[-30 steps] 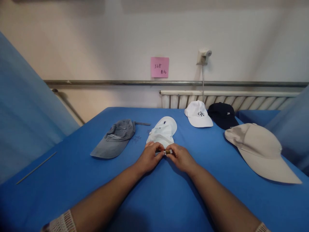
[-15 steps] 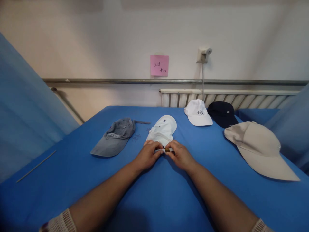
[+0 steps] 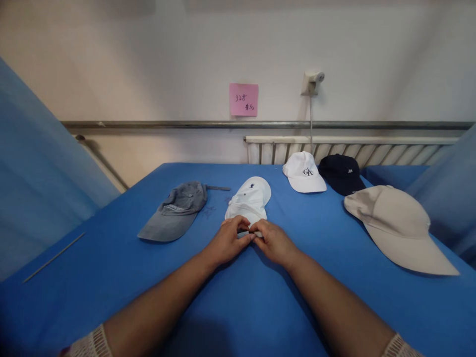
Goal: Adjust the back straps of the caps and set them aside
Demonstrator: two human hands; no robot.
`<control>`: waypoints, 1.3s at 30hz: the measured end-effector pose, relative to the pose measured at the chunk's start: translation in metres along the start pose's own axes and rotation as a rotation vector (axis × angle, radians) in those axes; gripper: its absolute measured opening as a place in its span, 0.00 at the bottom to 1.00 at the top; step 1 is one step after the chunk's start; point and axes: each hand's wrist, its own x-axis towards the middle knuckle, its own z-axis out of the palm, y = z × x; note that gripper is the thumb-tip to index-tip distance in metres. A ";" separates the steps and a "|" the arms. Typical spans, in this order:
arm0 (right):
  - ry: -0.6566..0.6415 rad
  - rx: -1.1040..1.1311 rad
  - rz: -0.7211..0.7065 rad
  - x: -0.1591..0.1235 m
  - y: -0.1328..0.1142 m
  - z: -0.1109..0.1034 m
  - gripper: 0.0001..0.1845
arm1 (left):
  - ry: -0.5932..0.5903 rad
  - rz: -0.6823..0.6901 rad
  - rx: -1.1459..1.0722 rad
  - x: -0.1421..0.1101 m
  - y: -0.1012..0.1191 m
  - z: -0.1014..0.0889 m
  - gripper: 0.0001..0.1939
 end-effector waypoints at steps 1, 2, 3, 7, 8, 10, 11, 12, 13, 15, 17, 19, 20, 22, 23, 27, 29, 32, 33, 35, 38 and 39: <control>-0.019 0.014 0.003 -0.001 -0.002 0.001 0.10 | 0.003 -0.007 0.008 0.000 0.000 0.000 0.14; -0.037 0.034 0.002 -0.002 -0.004 0.001 0.13 | -0.003 -0.009 0.023 0.000 0.000 0.001 0.13; -0.049 0.059 0.000 -0.002 -0.006 0.002 0.16 | -0.011 -0.005 0.038 0.001 0.000 0.002 0.11; 0.039 0.202 0.095 -0.002 -0.002 0.003 0.19 | 0.017 -0.012 -0.011 0.005 -0.007 0.004 0.07; 0.104 0.252 0.157 -0.001 0.001 0.003 0.16 | 0.033 -0.031 -0.069 0.006 -0.010 0.005 0.08; 0.254 0.372 0.308 0.003 0.008 0.005 0.11 | 0.056 -0.074 -0.242 0.009 -0.015 0.004 0.11; 0.323 0.437 0.388 0.006 0.011 0.005 0.09 | 0.064 -0.097 -0.339 0.010 -0.017 0.003 0.11; 0.377 0.504 0.463 0.008 0.013 0.006 0.09 | 0.071 -0.118 -0.432 0.011 -0.019 0.002 0.12; 0.410 0.573 0.529 0.010 0.013 0.006 0.09 | 0.079 -0.140 -0.511 0.011 -0.019 0.001 0.12; 0.423 0.713 0.636 0.011 0.010 0.005 0.09 | 0.092 -0.182 -0.620 0.012 -0.018 -0.003 0.12; 0.374 0.874 0.702 0.010 0.002 0.004 0.10 | 0.100 -0.215 -0.675 0.013 -0.016 -0.005 0.13; 0.296 1.049 0.736 0.008 -0.005 0.004 0.11 | 0.100 -0.229 -0.688 0.013 -0.013 -0.007 0.13; 0.265 1.136 0.742 0.007 -0.008 0.005 0.11 | 0.095 -0.227 -0.683 0.013 -0.012 -0.006 0.13; 0.248 1.282 0.739 0.006 -0.010 0.006 0.12 | 0.069 -0.209 -0.659 0.012 -0.011 -0.005 0.13; 0.255 1.335 0.734 0.007 -0.010 0.007 0.12 | 0.054 -0.196 -0.640 0.012 -0.011 -0.004 0.13; 0.345 1.304 0.725 0.011 -0.006 0.009 0.15 | 0.027 -0.147 -0.535 0.011 -0.011 -0.002 0.11; 0.486 1.117 0.744 0.012 -0.005 0.009 0.17 | 0.037 -0.138 -0.499 0.011 -0.012 -0.002 0.11; 0.574 0.779 0.649 0.011 -0.006 0.009 0.18 | 0.060 -0.115 -0.457 0.010 -0.011 -0.003 0.11; 0.542 0.691 0.578 0.010 -0.007 0.009 0.18 | 0.062 -0.094 -0.429 0.010 -0.011 -0.003 0.11; 0.470 0.575 0.442 0.009 -0.007 0.011 0.17 | 0.072 -0.045 -0.343 0.010 -0.011 -0.004 0.11; 0.437 0.537 0.338 0.007 -0.005 0.016 0.14 | 0.100 0.005 -0.191 0.008 -0.008 -0.004 0.09; 0.433 0.543 0.326 0.007 -0.004 0.018 0.14 | 0.110 0.011 -0.150 0.008 -0.007 -0.004 0.08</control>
